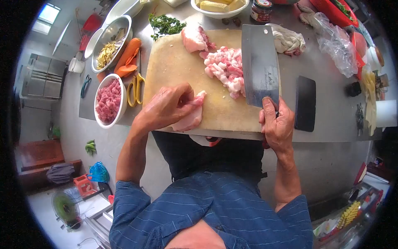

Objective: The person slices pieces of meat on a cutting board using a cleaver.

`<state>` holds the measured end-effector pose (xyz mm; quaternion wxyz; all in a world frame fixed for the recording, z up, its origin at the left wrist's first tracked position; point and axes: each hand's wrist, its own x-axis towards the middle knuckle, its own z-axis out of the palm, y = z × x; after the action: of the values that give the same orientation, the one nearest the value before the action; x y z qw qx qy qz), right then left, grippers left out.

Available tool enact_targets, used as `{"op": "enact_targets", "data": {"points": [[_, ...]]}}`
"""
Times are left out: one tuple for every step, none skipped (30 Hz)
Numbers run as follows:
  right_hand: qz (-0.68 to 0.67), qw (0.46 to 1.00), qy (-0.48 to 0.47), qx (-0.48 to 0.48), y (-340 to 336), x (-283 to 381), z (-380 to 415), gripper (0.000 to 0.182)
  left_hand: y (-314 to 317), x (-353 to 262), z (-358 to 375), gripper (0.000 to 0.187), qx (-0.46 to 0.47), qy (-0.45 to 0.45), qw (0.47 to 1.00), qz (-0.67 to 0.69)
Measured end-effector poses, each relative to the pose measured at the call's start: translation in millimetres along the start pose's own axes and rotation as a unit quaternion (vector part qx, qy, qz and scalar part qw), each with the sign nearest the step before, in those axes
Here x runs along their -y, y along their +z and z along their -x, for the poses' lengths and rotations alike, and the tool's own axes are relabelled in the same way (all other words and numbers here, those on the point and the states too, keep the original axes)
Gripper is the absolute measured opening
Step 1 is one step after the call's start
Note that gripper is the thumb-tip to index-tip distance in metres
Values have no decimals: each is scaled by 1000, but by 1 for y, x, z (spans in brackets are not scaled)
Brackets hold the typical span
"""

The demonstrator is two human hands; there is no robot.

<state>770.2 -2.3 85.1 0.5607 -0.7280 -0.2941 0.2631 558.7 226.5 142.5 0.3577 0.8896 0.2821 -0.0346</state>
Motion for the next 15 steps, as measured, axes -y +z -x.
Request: {"op": "enact_targets", "data": {"points": [[0,1000,1,3,0,0,0,26,1,2,1,24,1,-1,1000,32],[0,1000,2,3,-1,0,0,26,6,11,0,24,2,-1,1000,31],[-5,1000,-1,4,-1,-1,0,26,14,27,-2,17,2,21,991,135],[-9,1000,-2,6,-1,-2,0,26,14,35,-3,14,2,41,970,239],[-9,1000,4,9,0,-2,0,26,12,42,-3,19,2,50,953,300],[0,1000,3,10,0,-1,0,26,12,42,-3,19,6,43,952,303],[11,1000,0,10,0,0,-1,27,12,42,-4,16,-24,65,926,371],[13,1000,3,12,0,1,-2,27,12,41,-5,17,-55,89,894,436],[35,999,-11,15,-1,1,-3,27,10,41,-6,22,-68,65,910,404],[57,998,-25,19,-1,2,-3,27,8,42,-6,22,-69,63,909,405],[59,998,-24,22,-1,3,-3,27,7,43,-7,23,-120,33,953,277],[105,993,-49,32,-1,5,-4,25,7,44,-7,26,-168,3,975,143],[152,985,-74,41,-1,7,-4,24,12,51,-7,29,-237,17,963,126],[155,985,-72,40,-1,12,-4,24,13,54,-5,29,-235,17,963,128],[193,974,-102,56,2,19,-3,22,13,55,0,30,-289,39,956,35]]}}
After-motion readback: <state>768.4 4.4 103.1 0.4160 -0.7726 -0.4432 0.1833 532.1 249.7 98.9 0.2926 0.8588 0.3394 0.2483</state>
